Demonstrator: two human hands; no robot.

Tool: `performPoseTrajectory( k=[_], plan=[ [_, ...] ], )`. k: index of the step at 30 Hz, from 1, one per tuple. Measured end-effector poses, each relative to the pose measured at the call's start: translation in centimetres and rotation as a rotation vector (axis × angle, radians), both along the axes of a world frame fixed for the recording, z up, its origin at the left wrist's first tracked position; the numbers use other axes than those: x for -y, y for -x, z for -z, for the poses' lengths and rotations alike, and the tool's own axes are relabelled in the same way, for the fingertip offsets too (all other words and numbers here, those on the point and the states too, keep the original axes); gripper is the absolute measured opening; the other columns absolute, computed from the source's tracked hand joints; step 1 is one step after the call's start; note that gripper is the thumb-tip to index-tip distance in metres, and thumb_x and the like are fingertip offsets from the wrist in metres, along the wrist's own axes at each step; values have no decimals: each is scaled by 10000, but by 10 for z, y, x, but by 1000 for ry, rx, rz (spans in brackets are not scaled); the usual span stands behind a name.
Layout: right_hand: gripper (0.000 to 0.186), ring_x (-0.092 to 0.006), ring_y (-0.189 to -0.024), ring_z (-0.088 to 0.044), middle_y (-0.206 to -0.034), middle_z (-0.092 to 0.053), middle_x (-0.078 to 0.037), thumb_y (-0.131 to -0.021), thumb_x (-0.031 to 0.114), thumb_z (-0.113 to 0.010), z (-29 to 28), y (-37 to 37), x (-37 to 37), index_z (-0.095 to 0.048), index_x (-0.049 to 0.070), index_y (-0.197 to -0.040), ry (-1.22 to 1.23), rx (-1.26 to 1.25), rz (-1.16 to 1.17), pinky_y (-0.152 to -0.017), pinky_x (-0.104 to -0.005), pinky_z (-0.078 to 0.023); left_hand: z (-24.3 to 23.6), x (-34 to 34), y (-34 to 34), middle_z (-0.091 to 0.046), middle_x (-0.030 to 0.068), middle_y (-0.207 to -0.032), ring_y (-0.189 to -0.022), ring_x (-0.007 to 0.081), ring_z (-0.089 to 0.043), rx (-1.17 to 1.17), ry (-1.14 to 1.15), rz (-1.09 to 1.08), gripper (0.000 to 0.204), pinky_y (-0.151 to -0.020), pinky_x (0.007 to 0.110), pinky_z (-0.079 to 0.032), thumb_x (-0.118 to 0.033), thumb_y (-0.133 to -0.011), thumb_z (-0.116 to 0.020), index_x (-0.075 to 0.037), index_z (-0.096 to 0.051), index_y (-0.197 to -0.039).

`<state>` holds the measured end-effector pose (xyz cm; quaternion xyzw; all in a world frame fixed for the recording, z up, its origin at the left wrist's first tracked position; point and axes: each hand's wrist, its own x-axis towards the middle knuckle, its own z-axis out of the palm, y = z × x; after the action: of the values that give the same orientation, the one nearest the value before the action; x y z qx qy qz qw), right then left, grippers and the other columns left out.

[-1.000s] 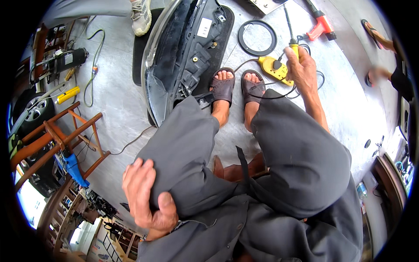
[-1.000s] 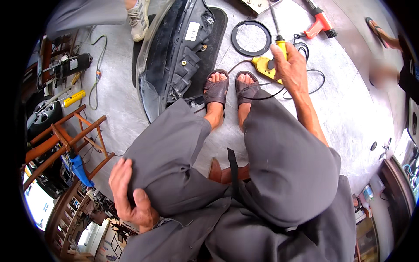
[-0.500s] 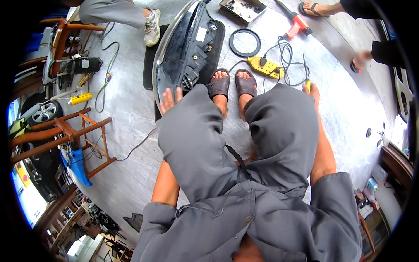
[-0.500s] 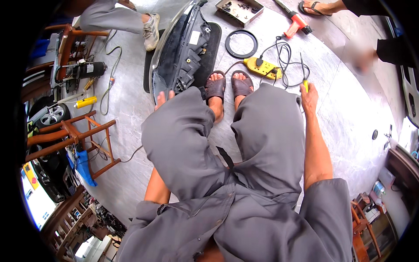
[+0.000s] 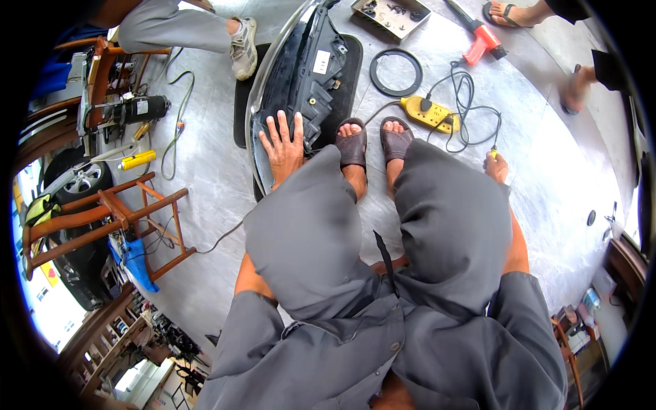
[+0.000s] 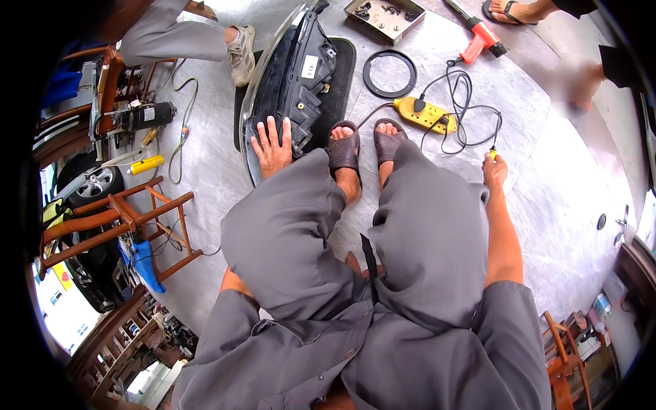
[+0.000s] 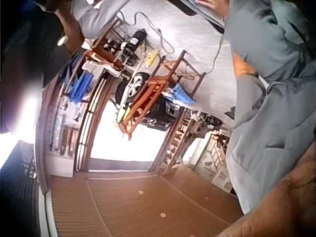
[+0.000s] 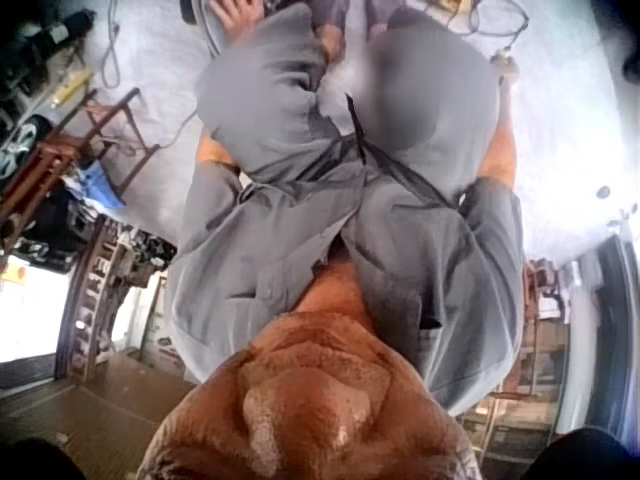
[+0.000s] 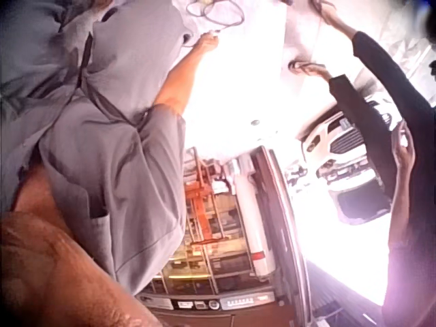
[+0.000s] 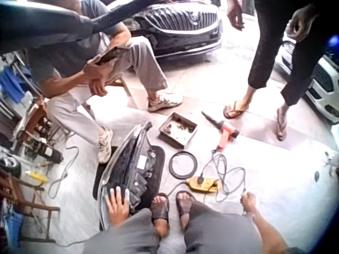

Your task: The person uses a soldering iron to heat and remove a small plastic component from the back of a car headlight assembly. They then use their hands to pull the component out and inspect the interior of the headlight housing.

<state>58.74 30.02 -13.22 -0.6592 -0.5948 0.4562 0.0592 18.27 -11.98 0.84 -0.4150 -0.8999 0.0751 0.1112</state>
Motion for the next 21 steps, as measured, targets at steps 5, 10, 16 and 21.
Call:
performPoseTrajectory(
  k=[5, 10, 16, 21],
  plan=[
    [288, -136, -644, -652, -716, -677, -48, -933, 287, -661, 25, 13, -27, -700, 8, -988, -251, 134, -12, -596, -308, -508, -17, -2, 11, -229, 226, -1638, -1504, 469, -204, 229, -62, 57, 878, -1180, 659, -175, -397, -812, -762, -170, -356, -1556],
    [321, -192, -680, -672, -747, -692, -92, -931, 330, -642, 54, -10, -53, -702, 15, -948, -232, -17, 279, -662, -352, -528, -36, 1, 37, -267, 255, -1616, -1490, 493, -226, 233, -55, 144, 790, -1179, 643, -205, -380, -854, -751, -116, -404, -1513],
    [638, -442, -1011, -674, -1038, -705, -288, -904, 567, -554, 57, -99, -70, -717, -43, -1001, -370, 776, -32, -901, -517, -509, -49, 3, 73, -331, 258, -1586, -1457, 482, -315, 275, -155, 190, 765, -1134, 609, -327, -334, -850, -780, -63, -419, -1468],
    [647, -378, -1068, -678, -1073, -717, -245, -809, 601, -703, 38, -96, -31, -730, -9, -1024, -112, 710, -15, -971, -464, -498, -80, 22, 110, -430, 250, -1528, -1390, 464, -435, 302, -139, 157, 747, -1107, 514, -412, -336, -814, -820, -41, -477, -1409]
  ],
)
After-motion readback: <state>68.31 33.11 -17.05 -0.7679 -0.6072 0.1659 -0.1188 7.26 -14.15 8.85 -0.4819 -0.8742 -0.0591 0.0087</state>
